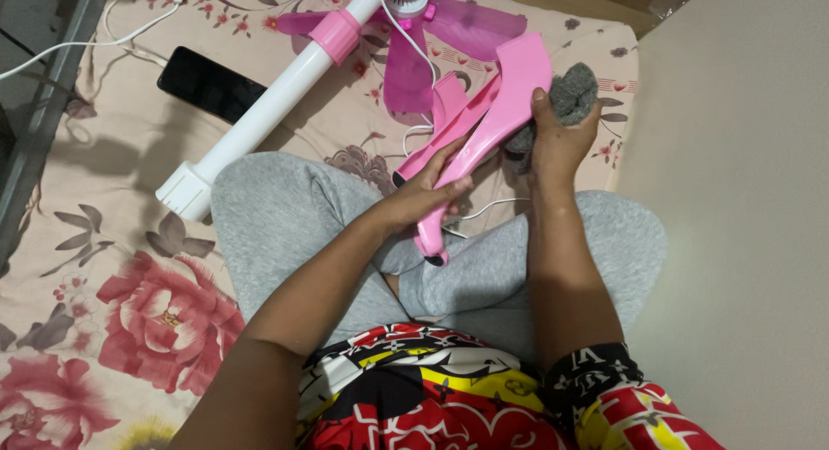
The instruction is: The person assembles a small pink and white fan by attaching the head to the stand. They then use a gray cloth to wipe the fan blades and the plastic base components.
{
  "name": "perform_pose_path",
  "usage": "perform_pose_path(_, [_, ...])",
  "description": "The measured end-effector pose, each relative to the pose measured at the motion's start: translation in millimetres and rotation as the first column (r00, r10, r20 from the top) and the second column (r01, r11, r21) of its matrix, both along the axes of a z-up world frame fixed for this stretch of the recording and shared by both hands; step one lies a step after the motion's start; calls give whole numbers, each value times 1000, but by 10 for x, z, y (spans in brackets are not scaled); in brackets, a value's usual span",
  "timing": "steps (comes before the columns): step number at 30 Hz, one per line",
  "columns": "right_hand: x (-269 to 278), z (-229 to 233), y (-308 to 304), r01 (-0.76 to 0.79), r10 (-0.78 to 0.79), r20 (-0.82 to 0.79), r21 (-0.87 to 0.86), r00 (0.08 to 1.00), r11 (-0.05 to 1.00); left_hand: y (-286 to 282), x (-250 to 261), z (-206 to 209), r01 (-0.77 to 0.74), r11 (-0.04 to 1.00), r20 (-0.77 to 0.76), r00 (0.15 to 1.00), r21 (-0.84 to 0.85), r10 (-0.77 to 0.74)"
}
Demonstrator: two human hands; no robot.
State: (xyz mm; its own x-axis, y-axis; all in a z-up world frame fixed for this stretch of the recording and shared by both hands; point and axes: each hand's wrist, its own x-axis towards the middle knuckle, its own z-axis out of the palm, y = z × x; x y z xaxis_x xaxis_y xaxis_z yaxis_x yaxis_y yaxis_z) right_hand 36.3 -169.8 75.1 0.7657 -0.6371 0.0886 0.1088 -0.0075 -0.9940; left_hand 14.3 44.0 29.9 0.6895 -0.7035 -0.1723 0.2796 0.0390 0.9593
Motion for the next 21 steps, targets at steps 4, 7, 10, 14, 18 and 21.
perform_pose_path(4, [-114, 18, 259, 75, -97, -71, -262, 993, 962, -5, 44, -89, -73, 984, -352, 936, -160, 12])
perform_pose_path(7, [-310, -37, 575, -90, 38, -112, -509, 993, 856, 22, 70, -116, -134, 953, -540, 841, -272, -35])
perform_pose_path(10, [-280, -137, 597, -115, 26, -134, -717, 991, 688, 31, 19, -85, -66, 964, -546, 833, -258, -89])
perform_pose_path(14, [-29, -311, 190, 50, -108, -83, -517, 991, 855, 47, -70, 9, 28, 974, -521, 841, -224, -144])
perform_pose_path(18, [174, -412, -224, -62, -8, 192, 357, 981, 932, 87, -56, 64, 69, 961, -590, 777, -267, -220])
perform_pose_path(21, [153, -465, -109, -135, -28, 222, 685, 975, 715, 52, -17, 48, 4, 922, -610, 749, -388, -260])
